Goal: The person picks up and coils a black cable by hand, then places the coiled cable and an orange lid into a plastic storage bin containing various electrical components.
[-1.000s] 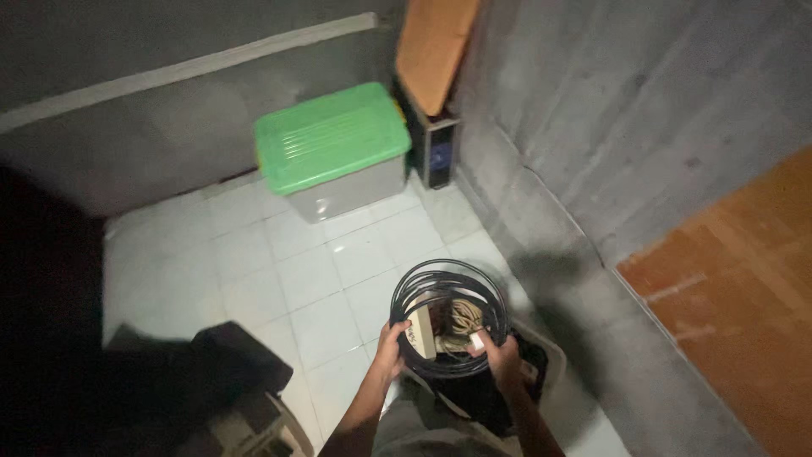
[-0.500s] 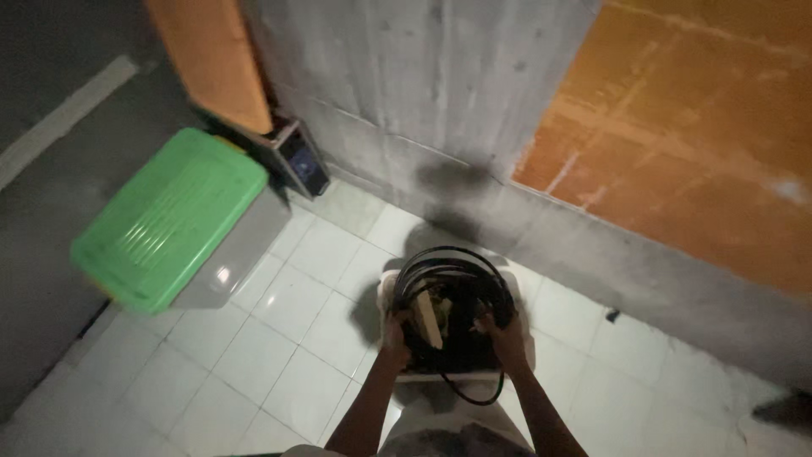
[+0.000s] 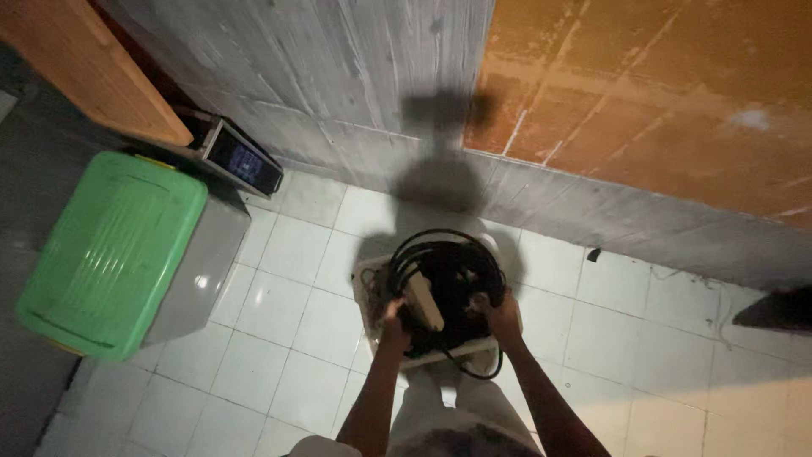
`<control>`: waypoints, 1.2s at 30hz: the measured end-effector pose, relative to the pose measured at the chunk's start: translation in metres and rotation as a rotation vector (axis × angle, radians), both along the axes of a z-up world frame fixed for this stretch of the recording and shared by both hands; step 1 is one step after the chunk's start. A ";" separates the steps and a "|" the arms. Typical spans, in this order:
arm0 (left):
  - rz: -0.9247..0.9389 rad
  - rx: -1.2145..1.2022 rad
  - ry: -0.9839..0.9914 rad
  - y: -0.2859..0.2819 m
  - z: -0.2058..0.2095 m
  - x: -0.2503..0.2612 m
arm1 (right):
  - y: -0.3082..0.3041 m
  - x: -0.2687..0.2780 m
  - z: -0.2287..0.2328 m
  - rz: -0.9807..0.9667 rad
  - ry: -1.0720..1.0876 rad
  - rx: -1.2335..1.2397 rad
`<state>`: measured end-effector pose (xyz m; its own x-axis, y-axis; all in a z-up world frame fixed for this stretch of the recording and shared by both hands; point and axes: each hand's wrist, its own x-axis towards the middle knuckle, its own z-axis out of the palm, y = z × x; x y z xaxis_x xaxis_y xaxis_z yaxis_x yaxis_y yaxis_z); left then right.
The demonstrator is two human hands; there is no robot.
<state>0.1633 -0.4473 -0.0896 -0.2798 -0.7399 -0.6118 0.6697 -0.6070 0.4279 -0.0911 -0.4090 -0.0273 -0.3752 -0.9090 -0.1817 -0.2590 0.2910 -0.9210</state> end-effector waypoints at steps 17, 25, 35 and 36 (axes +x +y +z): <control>0.144 0.474 0.022 0.000 -0.169 -0.019 | -0.018 -0.006 -0.194 0.004 -0.057 0.112; 0.110 0.245 0.068 0.013 -0.282 -0.009 | -0.007 -0.019 -0.327 0.049 0.021 0.395; -0.404 -0.304 -1.391 -0.016 -0.318 -0.032 | -0.006 -0.026 -0.359 0.285 0.470 0.390; -0.399 -0.402 -1.454 -0.020 -0.303 -0.038 | -0.012 -0.019 -0.349 0.270 0.443 0.339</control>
<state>0.1255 -0.4670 -0.3930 0.1438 -0.9403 -0.3086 -0.6194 -0.3287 0.7129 -0.1105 -0.4209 -0.3767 -0.2460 -0.9013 -0.3567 -0.7008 0.4196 -0.5769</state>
